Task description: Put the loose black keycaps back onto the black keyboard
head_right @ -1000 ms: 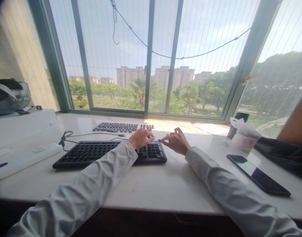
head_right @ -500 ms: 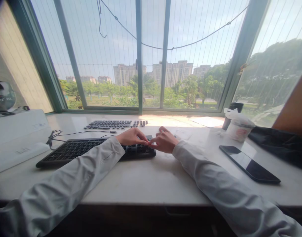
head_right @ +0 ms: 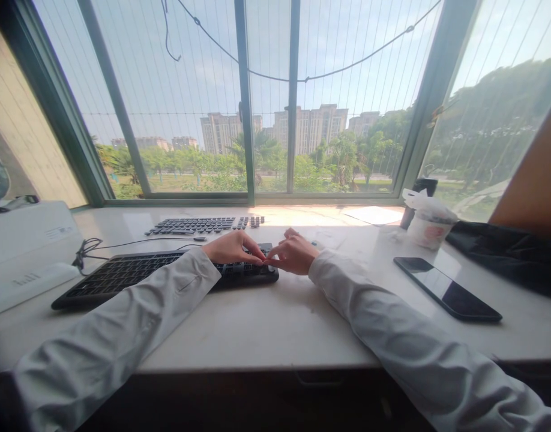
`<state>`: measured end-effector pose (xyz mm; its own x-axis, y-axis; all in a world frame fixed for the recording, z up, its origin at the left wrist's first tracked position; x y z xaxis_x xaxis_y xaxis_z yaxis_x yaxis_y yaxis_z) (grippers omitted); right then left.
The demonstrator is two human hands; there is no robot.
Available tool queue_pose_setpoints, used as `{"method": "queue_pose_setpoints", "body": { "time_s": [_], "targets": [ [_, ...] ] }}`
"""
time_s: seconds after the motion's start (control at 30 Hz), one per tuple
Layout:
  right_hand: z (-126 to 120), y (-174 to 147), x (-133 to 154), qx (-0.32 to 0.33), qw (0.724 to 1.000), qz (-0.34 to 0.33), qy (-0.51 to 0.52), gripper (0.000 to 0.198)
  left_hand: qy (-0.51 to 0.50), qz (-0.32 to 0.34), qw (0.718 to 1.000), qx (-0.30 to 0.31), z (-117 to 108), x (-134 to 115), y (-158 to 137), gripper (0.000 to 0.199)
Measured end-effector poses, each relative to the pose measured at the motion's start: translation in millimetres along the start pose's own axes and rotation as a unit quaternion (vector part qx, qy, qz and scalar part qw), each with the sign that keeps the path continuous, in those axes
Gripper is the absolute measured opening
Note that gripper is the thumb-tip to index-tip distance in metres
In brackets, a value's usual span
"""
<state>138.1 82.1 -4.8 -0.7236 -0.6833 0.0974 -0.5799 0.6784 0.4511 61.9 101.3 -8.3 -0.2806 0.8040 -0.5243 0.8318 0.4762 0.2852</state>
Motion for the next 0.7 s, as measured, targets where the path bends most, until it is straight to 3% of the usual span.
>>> {"method": "queue_pose_setpoints", "body": {
  "time_s": [0.2,0.47,0.7],
  "targets": [
    [6,4,-20,-0.004,0.994,0.085,0.066,0.031,0.009,-0.018,1.000,-0.003,-1,2,-1,0.032],
    [14,3,-22,0.085,0.979,0.106,0.152,0.037,-0.002,-0.016,1.000,0.003,1,0,-2,0.031],
    [20,3,-25,0.113,0.971,0.120,0.172,0.039,0.018,-0.002,1.000,-0.011,-1,-3,-1,0.027]
  ]
}}
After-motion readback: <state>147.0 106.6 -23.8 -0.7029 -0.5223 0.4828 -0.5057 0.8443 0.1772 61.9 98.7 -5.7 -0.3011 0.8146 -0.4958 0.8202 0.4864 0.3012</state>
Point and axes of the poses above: each hand's wrist, its own y-axis towards the middle knuckle, its own z-axis out of the palm, x = y × z, the point moved 10 cm from there along y, towards the middle knuckle, and after that the axes turned 12 degrees about z, right-handed, at the moved point
